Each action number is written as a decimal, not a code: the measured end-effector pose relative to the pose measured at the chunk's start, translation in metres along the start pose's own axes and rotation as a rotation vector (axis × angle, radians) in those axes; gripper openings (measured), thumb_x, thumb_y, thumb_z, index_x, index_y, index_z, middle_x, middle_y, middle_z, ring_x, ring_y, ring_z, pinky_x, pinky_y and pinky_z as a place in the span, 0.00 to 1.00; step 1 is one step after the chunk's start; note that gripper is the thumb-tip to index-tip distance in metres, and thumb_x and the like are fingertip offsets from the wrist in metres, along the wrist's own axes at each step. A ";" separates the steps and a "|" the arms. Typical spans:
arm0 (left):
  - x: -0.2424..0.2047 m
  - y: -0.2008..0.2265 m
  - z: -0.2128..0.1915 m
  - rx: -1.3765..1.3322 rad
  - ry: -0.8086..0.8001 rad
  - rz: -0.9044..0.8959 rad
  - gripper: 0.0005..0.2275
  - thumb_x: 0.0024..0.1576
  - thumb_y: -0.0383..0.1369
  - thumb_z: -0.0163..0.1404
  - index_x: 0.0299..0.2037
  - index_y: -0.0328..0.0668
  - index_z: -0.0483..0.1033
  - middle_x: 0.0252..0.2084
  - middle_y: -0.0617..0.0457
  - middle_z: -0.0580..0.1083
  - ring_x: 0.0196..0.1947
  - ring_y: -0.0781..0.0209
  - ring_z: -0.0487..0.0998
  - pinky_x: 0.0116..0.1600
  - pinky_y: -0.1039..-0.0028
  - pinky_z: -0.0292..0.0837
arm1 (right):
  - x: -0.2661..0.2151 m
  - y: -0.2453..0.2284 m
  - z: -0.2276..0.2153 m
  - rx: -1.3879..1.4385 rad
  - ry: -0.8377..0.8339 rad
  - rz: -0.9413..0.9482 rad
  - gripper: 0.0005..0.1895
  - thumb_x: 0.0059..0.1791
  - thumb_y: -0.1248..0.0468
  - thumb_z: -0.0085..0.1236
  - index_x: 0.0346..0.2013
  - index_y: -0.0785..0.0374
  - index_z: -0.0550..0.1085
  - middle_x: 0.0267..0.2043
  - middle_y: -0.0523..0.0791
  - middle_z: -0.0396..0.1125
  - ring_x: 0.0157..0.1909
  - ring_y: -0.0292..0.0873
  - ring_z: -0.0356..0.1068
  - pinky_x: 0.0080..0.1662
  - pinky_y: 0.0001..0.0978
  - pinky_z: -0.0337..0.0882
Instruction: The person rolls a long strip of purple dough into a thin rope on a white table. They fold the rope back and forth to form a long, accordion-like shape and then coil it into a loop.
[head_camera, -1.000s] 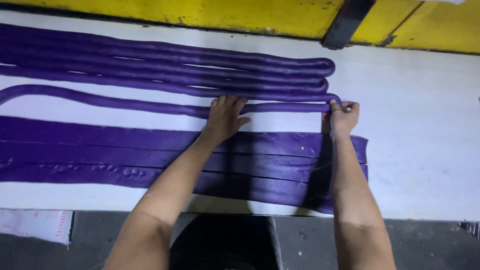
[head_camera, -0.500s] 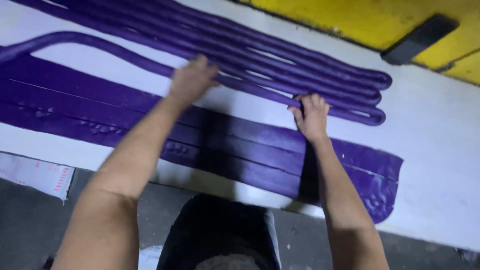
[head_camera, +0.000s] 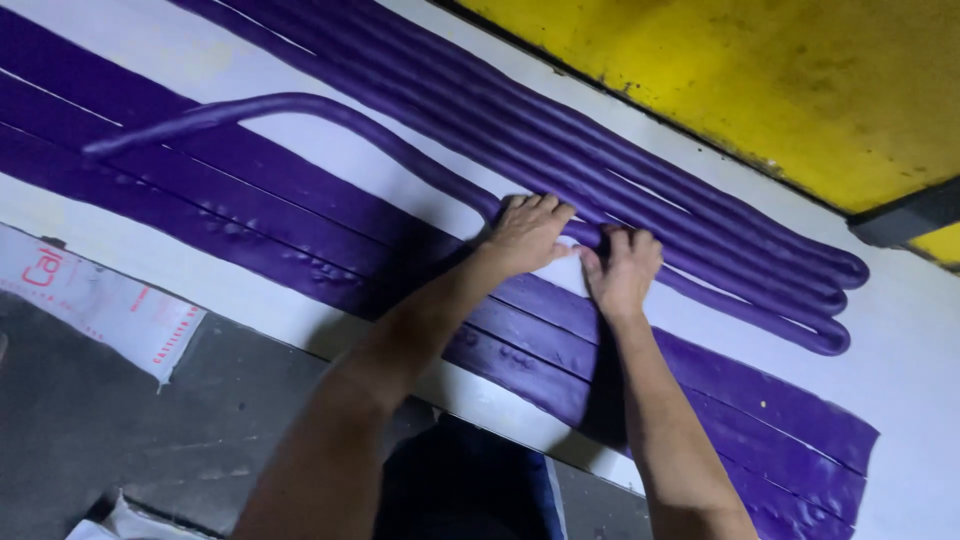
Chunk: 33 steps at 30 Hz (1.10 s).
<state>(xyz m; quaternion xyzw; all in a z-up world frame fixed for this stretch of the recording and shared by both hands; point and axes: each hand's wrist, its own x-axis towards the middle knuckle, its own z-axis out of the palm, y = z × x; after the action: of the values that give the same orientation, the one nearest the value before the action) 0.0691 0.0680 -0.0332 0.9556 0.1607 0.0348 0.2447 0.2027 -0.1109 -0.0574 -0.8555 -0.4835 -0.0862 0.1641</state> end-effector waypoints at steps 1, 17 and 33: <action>-0.017 -0.006 -0.032 0.002 -0.008 -0.003 0.30 0.57 0.50 0.55 0.67 0.51 0.63 0.59 0.47 0.69 0.61 0.43 0.70 0.64 0.47 0.59 | 0.003 -0.020 -0.007 0.006 -0.004 0.004 0.29 0.44 0.43 0.70 0.53 0.52 0.74 0.46 0.45 0.58 0.50 0.55 0.61 0.51 0.50 0.61; -0.076 -0.157 -0.116 0.399 0.114 -0.309 0.24 0.57 0.49 0.58 0.62 0.56 0.71 0.54 0.49 0.66 0.57 0.45 0.66 0.57 0.53 0.55 | 0.038 -0.088 0.031 0.112 0.036 -0.181 0.21 0.51 0.51 0.62 0.57 0.49 0.75 0.46 0.42 0.65 0.51 0.48 0.64 0.52 0.44 0.58; -0.355 -0.393 -0.216 0.342 0.217 -0.603 0.29 0.61 0.39 0.54 0.72 0.43 0.60 0.60 0.45 0.68 0.60 0.42 0.68 0.55 0.49 0.73 | 0.035 -0.152 0.037 -0.207 0.116 -0.028 0.22 0.57 0.41 0.62 0.52 0.55 0.79 0.46 0.49 0.70 0.49 0.57 0.72 0.54 0.48 0.67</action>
<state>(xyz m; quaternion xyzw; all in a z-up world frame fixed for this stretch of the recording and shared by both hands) -0.4123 0.3773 -0.0274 0.8831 0.4638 0.0349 0.0619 0.0899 0.0033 -0.0506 -0.8545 -0.4737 -0.1874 0.1017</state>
